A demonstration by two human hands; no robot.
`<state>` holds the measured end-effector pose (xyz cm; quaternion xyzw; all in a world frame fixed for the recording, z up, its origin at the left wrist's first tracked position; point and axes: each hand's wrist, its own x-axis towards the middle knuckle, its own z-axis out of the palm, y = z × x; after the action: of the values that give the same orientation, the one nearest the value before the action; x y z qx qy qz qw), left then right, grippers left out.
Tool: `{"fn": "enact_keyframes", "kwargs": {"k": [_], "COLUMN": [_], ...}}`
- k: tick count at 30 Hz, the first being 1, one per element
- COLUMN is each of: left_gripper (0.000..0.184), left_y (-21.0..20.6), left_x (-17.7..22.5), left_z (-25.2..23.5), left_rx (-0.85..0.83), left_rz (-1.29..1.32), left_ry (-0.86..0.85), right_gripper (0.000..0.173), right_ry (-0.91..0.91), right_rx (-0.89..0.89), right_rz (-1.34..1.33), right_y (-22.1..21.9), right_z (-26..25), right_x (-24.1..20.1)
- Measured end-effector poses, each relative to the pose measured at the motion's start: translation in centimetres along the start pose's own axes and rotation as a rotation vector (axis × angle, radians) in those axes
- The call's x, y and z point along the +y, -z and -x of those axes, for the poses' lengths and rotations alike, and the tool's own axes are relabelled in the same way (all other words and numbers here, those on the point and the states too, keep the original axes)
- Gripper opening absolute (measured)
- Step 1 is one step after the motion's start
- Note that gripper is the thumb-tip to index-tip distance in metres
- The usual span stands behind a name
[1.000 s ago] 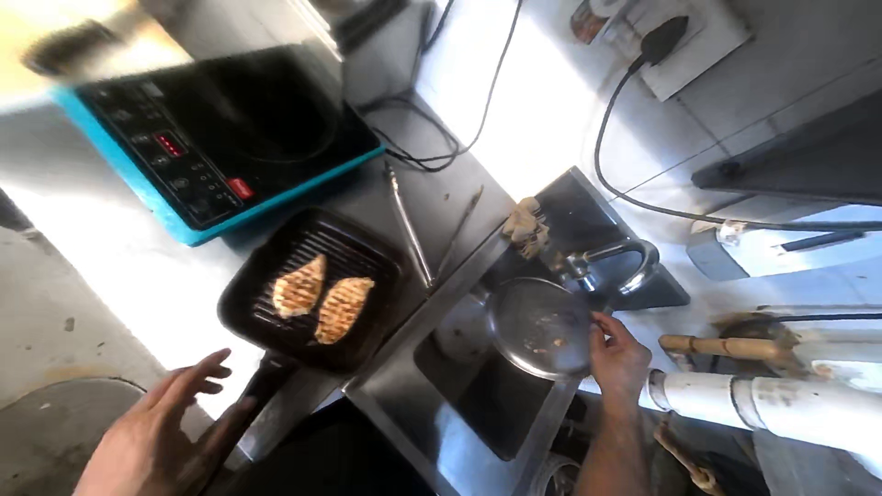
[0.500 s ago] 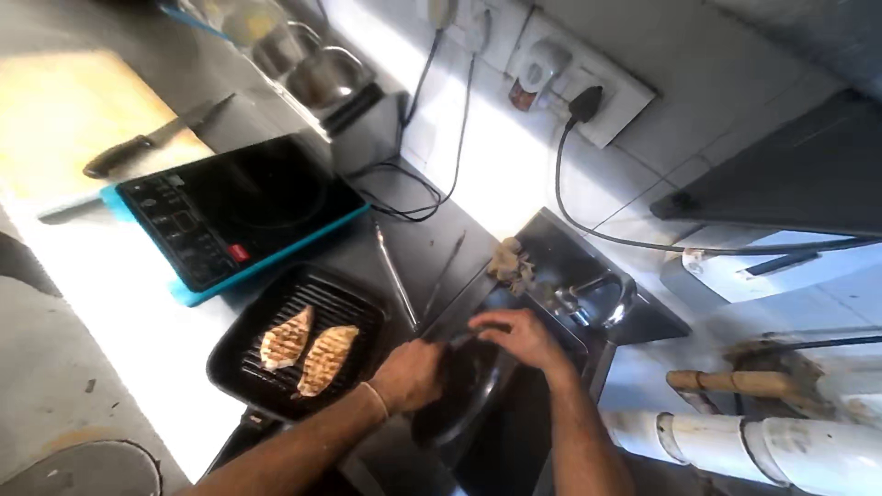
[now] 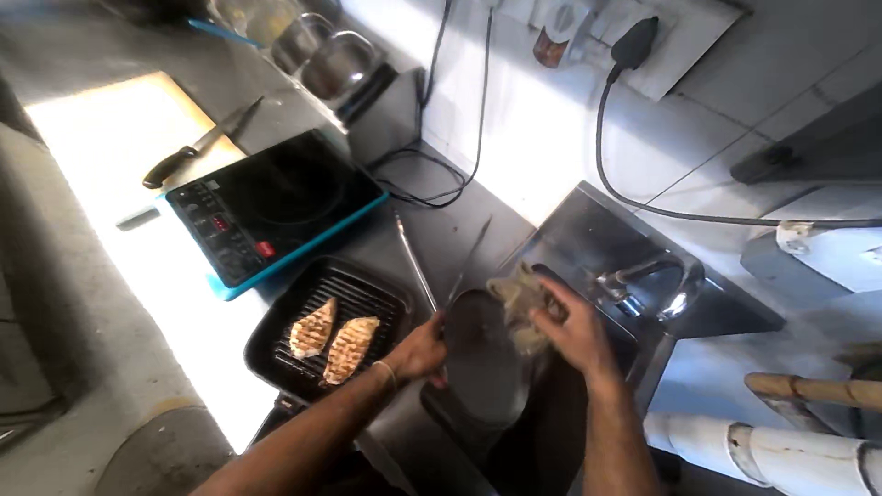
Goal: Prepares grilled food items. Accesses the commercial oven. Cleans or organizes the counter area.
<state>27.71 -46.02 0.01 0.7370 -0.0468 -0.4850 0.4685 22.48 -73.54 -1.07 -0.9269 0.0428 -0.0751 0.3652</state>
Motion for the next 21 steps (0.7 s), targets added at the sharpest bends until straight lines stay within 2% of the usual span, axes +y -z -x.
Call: {"fn": "enact_keyframes", "kwargs": {"k": [2, 3, 5, 7, 8, 9, 11, 15, 18, 21], "left_gripper": [0.036, 0.028, 0.026, 0.04, 0.06, 0.073, 0.079, 0.069, 0.069, 0.078], "left_y": [-1.0, -1.4, -1.5, -1.2, -1.4, -1.6, -2.3, -3.4, -3.9, -3.9], "left_x": [0.2, 0.1, -0.6, -0.7, -0.7, -0.6, -0.7, -1.1, -1.6, -1.6], "left_z": [0.2, 0.4, 0.7, 1.3, 1.4, 1.4, 1.5, 2.0, 1.7, 1.2], "left_rx": [-0.105, -0.148, -0.224, -0.251, -0.249, -0.227, -0.171, -0.073, -0.012, 0.033], "left_rz": [0.247, 0.283, 0.21, 0.156, 0.166, 0.184, 0.23, 0.244, 0.18, 0.085], "left_ry": [0.008, -0.007, -0.041, -0.079, -0.078, -0.075, -0.095, -0.135, -0.137, -0.182], "right_gripper": [0.048, 0.046, 0.044, 0.042, 0.043, 0.042, 0.042, 0.042, 0.052, 0.063], "right_ry": [0.093, 0.143, 0.226, 0.208, 0.154, 0.08, -0.089, -0.424, -0.526, -0.607], "right_rx": [-0.046, -0.032, 0.143, 0.262, 0.289, 0.307, 0.315, 0.117, -0.085, -0.284], "right_rz": [-0.105, -0.111, 0.014, 0.089, 0.11, 0.137, 0.232, 0.352, 0.51, 0.525], "right_y": [-4.5, -7.4, -11.8, -12.9, -12.6, -12.0, -11.1, -10.2, -9.8, -9.0], "right_z": [5.0, 6.7, 8.5, 7.5, 6.5, 5.3, 3.6, 3.6, 5.2, 6.6], "right_x": [-2.5, -3.4, -3.8, -3.1, -2.8, -2.3, -0.9, 0.6, 0.0, -1.5]}}
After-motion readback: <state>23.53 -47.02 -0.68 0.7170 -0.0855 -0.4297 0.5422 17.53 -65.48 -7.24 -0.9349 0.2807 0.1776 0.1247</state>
